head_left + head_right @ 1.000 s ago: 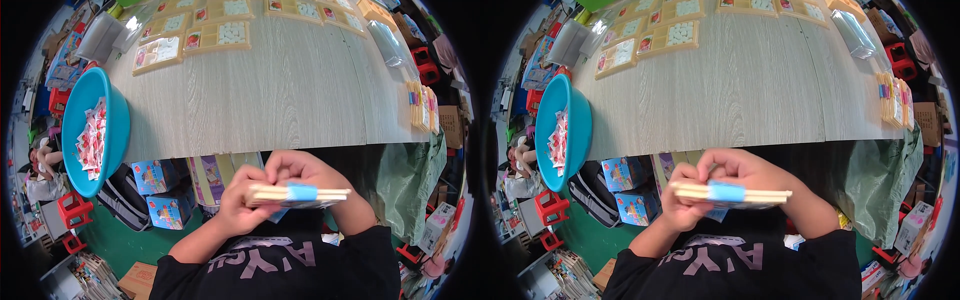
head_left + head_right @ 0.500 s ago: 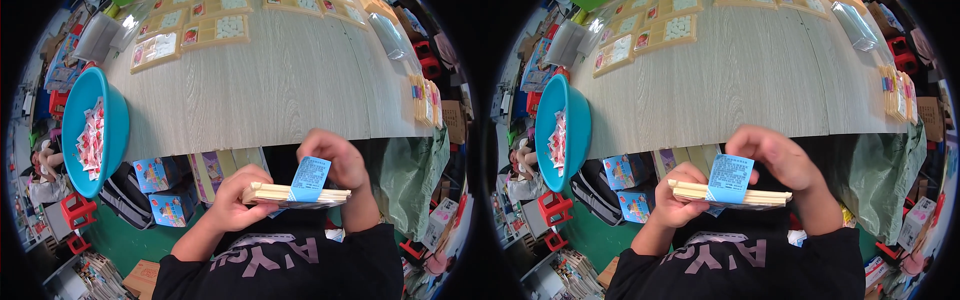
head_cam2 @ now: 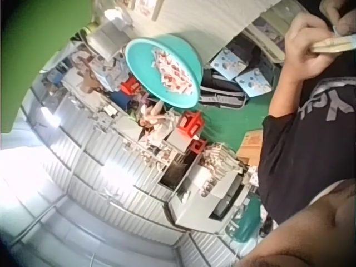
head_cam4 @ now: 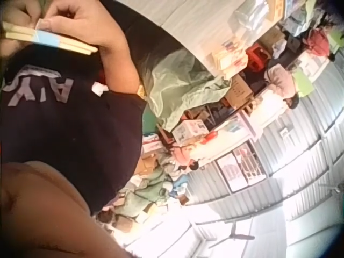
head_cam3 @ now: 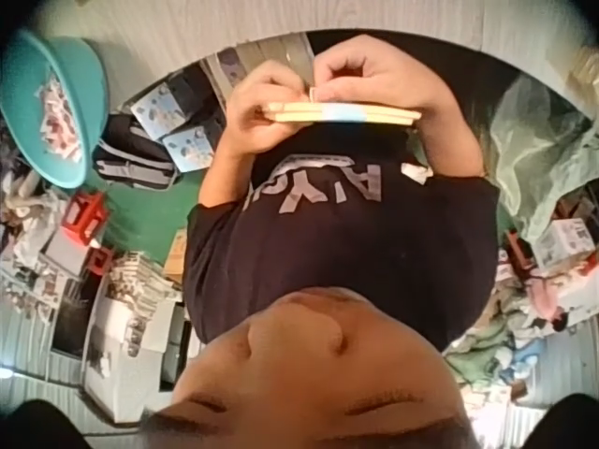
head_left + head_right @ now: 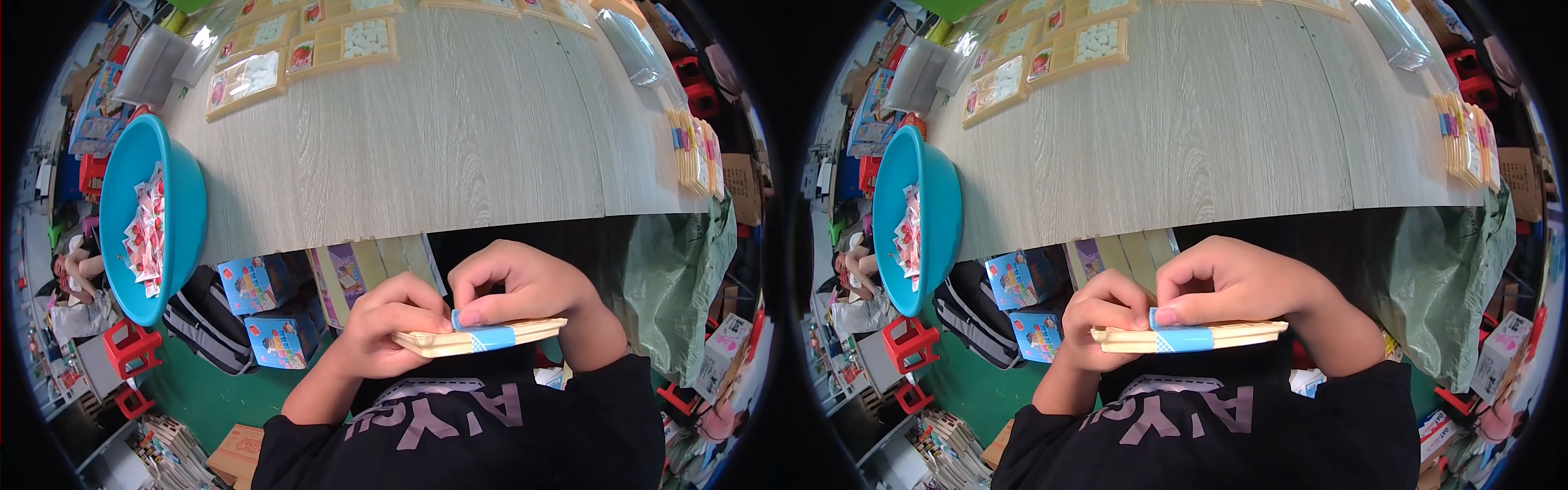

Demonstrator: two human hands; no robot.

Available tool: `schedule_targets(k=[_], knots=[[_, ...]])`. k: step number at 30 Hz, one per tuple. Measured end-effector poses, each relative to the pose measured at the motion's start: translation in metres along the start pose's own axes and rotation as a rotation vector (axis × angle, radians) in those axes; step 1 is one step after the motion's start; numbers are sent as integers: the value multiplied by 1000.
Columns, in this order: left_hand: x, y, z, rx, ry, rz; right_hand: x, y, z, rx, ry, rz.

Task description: Packaging small snack trays by manually applying and securing paper wrappers around them.

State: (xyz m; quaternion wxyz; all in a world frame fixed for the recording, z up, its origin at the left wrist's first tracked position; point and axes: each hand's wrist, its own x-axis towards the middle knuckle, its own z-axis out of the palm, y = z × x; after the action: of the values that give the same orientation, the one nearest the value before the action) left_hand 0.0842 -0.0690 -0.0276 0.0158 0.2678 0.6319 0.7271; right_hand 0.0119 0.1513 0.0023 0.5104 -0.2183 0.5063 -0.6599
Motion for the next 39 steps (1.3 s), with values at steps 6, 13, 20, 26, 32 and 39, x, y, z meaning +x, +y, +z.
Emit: schedule_targets(k=[6, 13, 20, 26, 32, 39], knots=[[2, 2, 1, 84, 14, 14, 2, 1, 1, 26, 8, 44], [0, -6, 7, 66, 122, -6, 11, 24, 0, 188, 60, -31], [-19, -15, 4, -148, 225, -198, 9, 30, -7, 212, 116, -69], [-10, -8, 11, -252, 692, -346, -1, 46, -7, 153, 360, -71], [-5, -11, 9, -408, 691, -369, -14, 75, 15, -117, 328, -130], [3, -10, 10, -466, 645, -306, -8, 55, 29, -310, 3, -130]])
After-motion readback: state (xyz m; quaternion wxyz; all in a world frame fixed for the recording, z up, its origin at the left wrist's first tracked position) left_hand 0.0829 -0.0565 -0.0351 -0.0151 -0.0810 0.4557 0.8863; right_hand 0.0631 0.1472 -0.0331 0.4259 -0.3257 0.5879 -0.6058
